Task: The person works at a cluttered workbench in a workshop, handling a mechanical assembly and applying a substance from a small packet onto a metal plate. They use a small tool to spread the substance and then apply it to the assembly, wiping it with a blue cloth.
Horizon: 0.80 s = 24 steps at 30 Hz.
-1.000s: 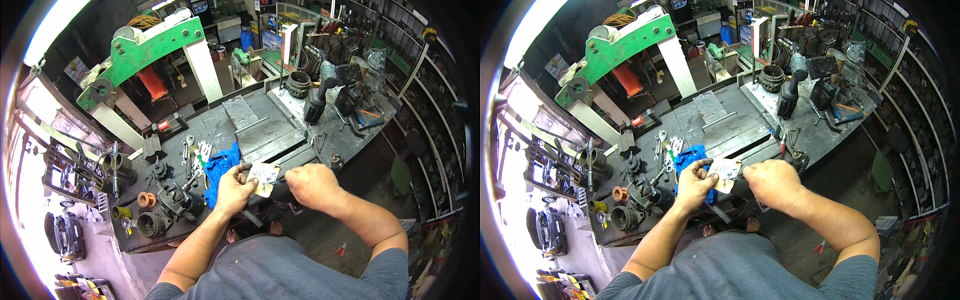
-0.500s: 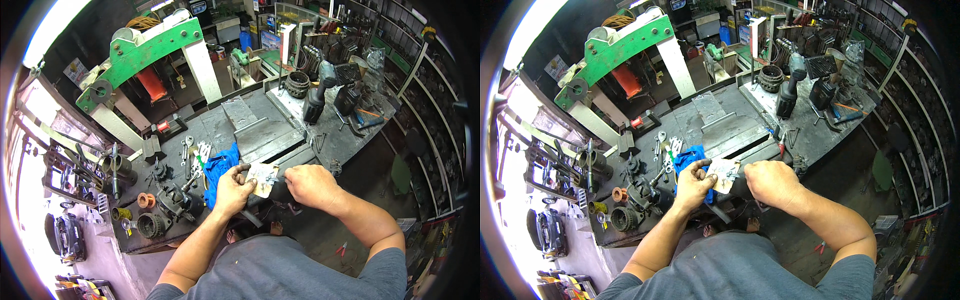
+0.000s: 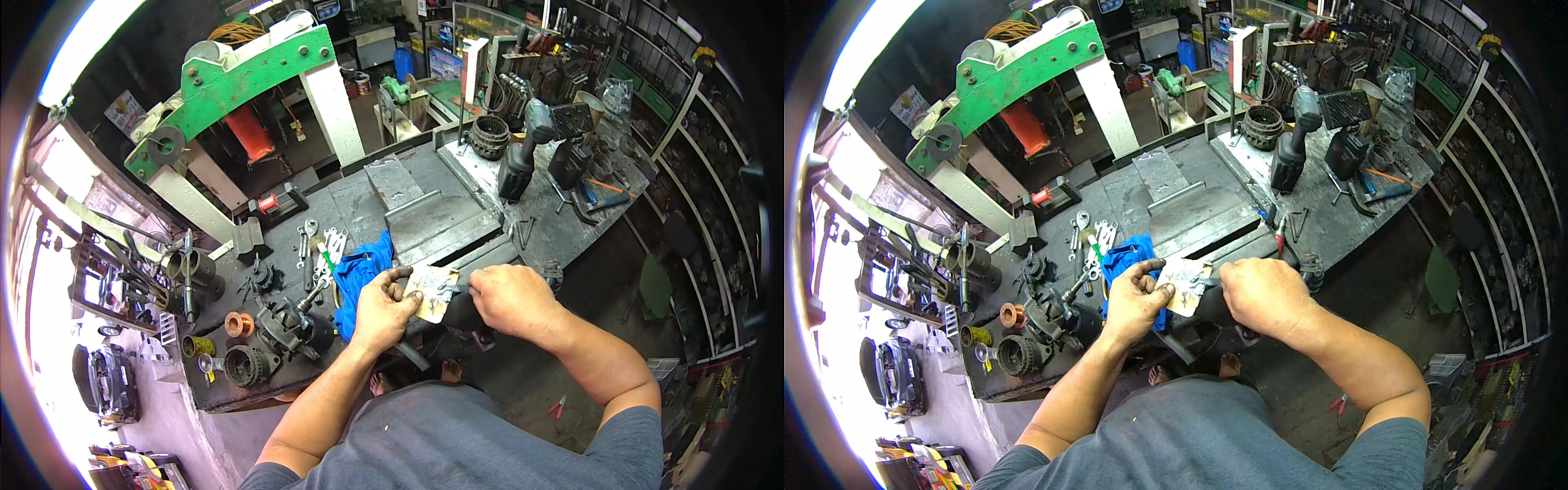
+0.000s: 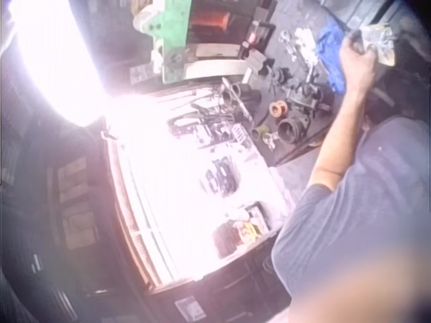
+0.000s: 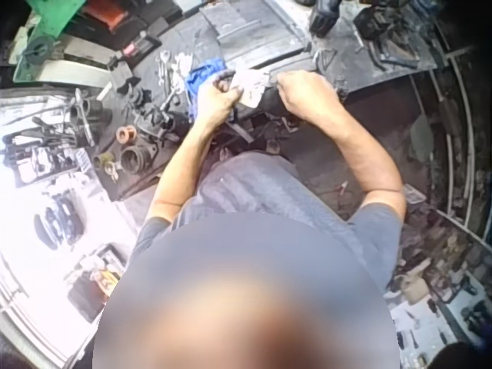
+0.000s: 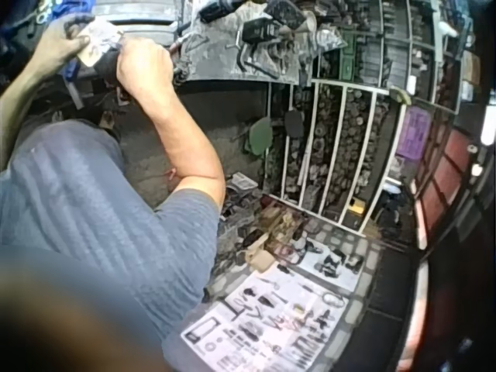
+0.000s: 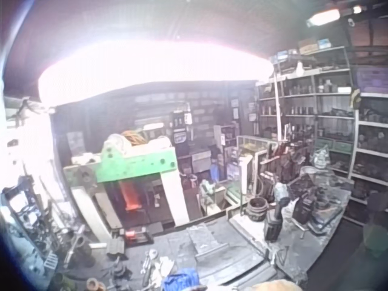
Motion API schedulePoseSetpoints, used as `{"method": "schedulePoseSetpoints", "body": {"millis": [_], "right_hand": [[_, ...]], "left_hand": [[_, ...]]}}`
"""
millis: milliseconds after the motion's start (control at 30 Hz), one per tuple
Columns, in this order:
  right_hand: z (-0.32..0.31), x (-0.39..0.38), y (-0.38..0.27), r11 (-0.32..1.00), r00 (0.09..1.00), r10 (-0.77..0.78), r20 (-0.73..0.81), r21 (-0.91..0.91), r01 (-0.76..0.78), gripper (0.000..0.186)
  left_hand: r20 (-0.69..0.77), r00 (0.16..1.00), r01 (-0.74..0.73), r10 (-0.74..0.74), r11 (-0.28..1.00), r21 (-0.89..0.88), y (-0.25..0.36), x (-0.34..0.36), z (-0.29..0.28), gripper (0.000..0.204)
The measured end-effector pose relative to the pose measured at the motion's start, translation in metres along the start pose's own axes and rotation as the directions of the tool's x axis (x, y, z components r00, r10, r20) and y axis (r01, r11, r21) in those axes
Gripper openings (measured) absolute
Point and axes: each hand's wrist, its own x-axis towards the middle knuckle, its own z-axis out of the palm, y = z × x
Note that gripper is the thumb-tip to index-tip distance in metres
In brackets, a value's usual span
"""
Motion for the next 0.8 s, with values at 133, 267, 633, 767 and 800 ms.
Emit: {"method": "schedulePoseSetpoints", "body": {"millis": [133, 267, 633, 767, 800], "right_hand": [[-0.0008, 0.0008, -0.0031, 1.0, 1.0, -0.017, 0.006, 0.022, 0.017, 0.02], [-0.0017, 0.0017, -0.0011, 1.0, 1.0, 0.014, 0.012, 0.006, -0.014, 0.02], [0.0024, 0.0013, 0.0024, 0.996, 0.994, -0.054, 0.096, 0.074, 0.047, 0.018], [-0.0026, 0.0011, 0.0037, 0.999, 1.0, 0.0, 0.01, 0.043, -0.001, 0.02], [-0.0034, 0.0009, 0.0041, 0.999, 0.998, 0.006, -0.059, 0.033, -0.004, 0.02]], "left_hand": [[-0.001, 1.0, -0.01, 0.01, 1.0, -0.02, 0.0001, -0.001, 0.0007, 0.051], [-0.006, 1.0, 0.001, -0.001, 1.0, 0.0, 0.001, -0.0008, 0.0, 0.051], [-0.007, 1.0, 0.023, -0.024, 0.999, -0.04, 0.0009, -0.0005, 0.0022, 0.053], [-0.019, 1.0, 0.0, 0.0, 1.0, -0.01, -0.0019, 0.0005, 0.0015, 0.053], [-0.019, 1.0, -0.008, 0.008, 1.0, 0.003, -0.0025, 0.0008, 0.0008, 0.053]]}}
